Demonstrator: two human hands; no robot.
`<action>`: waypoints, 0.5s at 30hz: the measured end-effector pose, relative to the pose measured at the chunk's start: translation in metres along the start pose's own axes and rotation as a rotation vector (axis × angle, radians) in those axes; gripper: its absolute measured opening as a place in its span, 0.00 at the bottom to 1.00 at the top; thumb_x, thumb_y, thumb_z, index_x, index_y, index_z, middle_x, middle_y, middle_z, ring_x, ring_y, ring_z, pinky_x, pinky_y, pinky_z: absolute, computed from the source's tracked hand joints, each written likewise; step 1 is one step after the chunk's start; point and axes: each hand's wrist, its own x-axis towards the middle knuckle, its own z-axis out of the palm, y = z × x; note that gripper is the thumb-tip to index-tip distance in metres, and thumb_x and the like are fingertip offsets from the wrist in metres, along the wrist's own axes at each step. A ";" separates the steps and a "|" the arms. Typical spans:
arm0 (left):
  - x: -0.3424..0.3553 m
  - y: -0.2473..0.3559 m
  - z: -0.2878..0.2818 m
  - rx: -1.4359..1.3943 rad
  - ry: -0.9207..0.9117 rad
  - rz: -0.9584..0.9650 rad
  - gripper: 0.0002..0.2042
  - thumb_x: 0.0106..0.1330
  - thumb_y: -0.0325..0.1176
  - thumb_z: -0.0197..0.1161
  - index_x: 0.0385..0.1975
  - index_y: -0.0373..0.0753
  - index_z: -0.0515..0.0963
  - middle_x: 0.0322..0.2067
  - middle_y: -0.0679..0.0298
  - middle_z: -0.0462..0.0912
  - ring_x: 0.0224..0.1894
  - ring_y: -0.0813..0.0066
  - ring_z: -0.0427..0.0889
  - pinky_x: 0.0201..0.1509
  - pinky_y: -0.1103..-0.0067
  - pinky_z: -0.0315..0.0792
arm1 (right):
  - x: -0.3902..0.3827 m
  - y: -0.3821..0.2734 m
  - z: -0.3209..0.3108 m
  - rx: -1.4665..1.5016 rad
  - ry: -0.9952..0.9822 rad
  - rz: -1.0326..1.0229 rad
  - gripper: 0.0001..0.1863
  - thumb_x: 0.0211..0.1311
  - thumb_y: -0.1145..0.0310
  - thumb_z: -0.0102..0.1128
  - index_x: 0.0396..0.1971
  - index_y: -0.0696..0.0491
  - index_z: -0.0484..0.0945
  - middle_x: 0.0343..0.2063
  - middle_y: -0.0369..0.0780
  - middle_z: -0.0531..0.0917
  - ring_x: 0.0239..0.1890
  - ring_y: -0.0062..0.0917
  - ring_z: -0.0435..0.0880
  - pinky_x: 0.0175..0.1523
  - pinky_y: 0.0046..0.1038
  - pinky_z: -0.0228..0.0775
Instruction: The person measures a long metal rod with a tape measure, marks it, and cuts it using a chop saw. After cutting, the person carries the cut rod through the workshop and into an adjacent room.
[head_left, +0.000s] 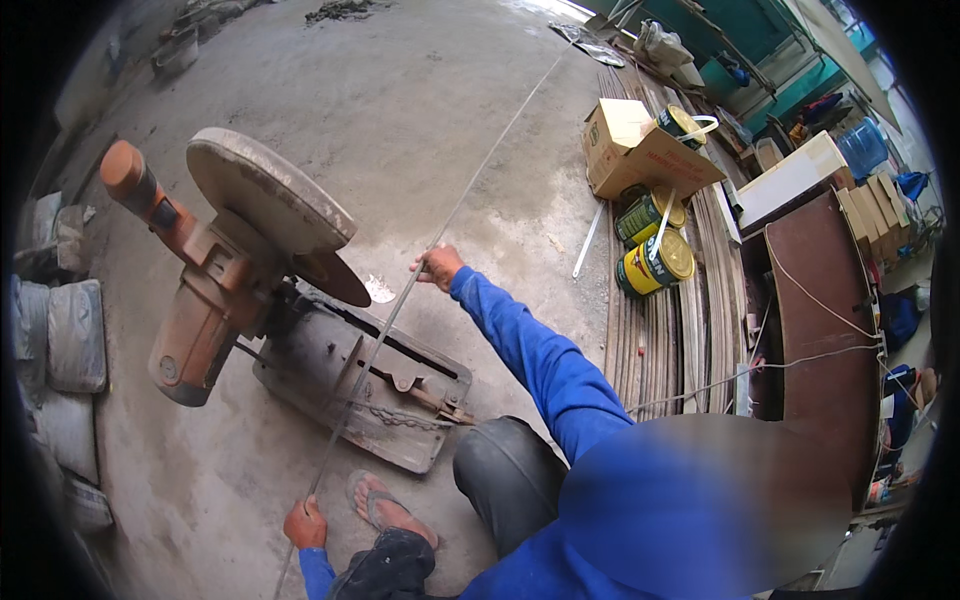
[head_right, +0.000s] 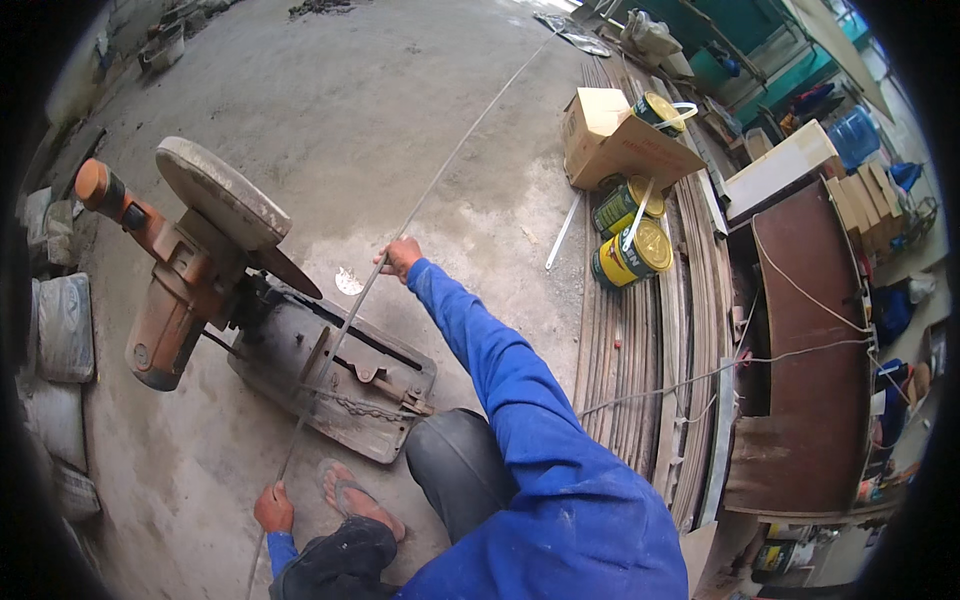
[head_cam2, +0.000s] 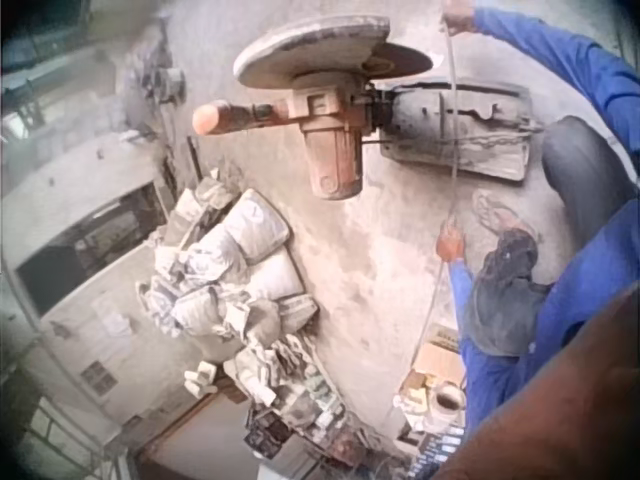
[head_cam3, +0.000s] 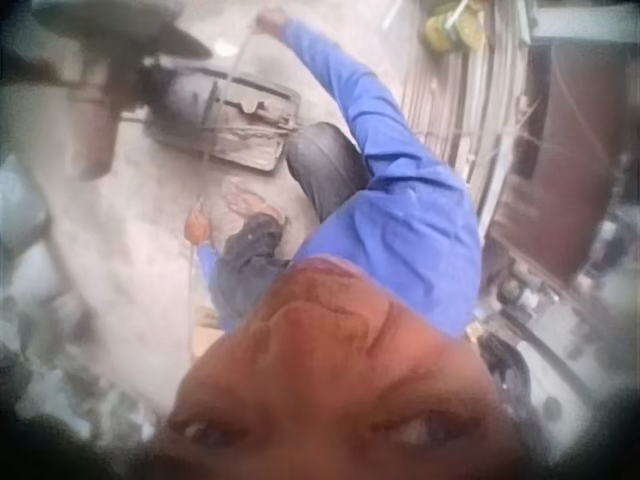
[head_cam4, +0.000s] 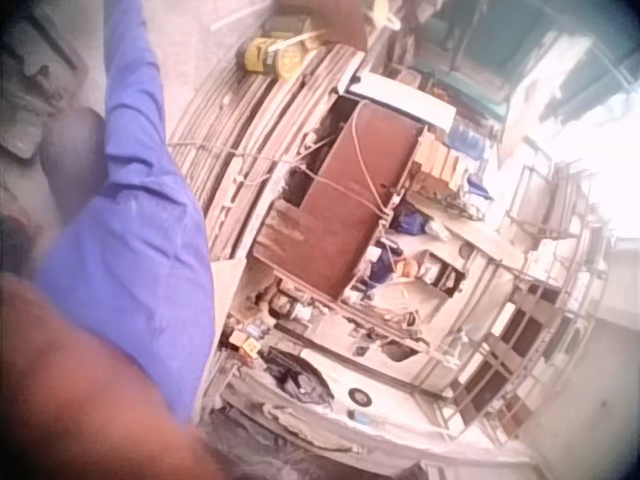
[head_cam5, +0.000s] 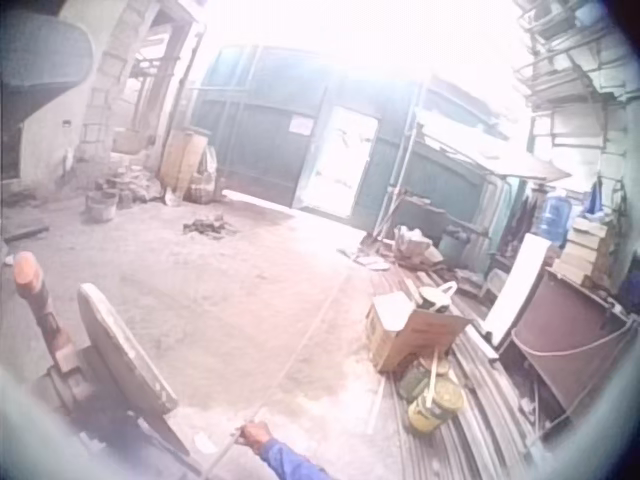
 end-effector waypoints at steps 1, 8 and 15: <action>-0.005 -0.004 -0.008 0.023 -0.021 -0.011 0.19 0.66 0.46 0.53 0.22 0.36 0.77 0.23 0.46 0.78 0.29 0.41 0.77 0.32 0.55 0.68 | -0.009 -0.001 0.008 0.038 -0.041 0.019 0.12 0.59 0.80 0.49 0.43 0.57 0.65 0.34 0.43 0.78 0.34 0.35 0.85 0.37 0.42 0.82; -0.042 -0.061 -0.045 0.067 -0.091 0.019 0.14 0.66 0.41 0.52 0.26 0.37 0.78 0.25 0.47 0.79 0.29 0.41 0.77 0.33 0.56 0.68 | -0.010 0.031 0.035 0.245 -0.463 -0.226 0.26 0.59 0.77 0.54 0.58 0.58 0.61 0.39 0.47 0.78 0.39 0.36 0.84 0.41 0.35 0.82; 0.007 -0.008 -0.013 0.034 0.022 -0.008 0.17 0.66 0.44 0.53 0.25 0.35 0.78 0.25 0.44 0.79 0.30 0.39 0.77 0.33 0.54 0.68 | 0.041 0.004 0.025 0.132 -0.067 -0.057 0.16 0.59 0.77 0.49 0.47 0.52 0.65 0.31 0.45 0.78 0.29 0.37 0.83 0.31 0.41 0.80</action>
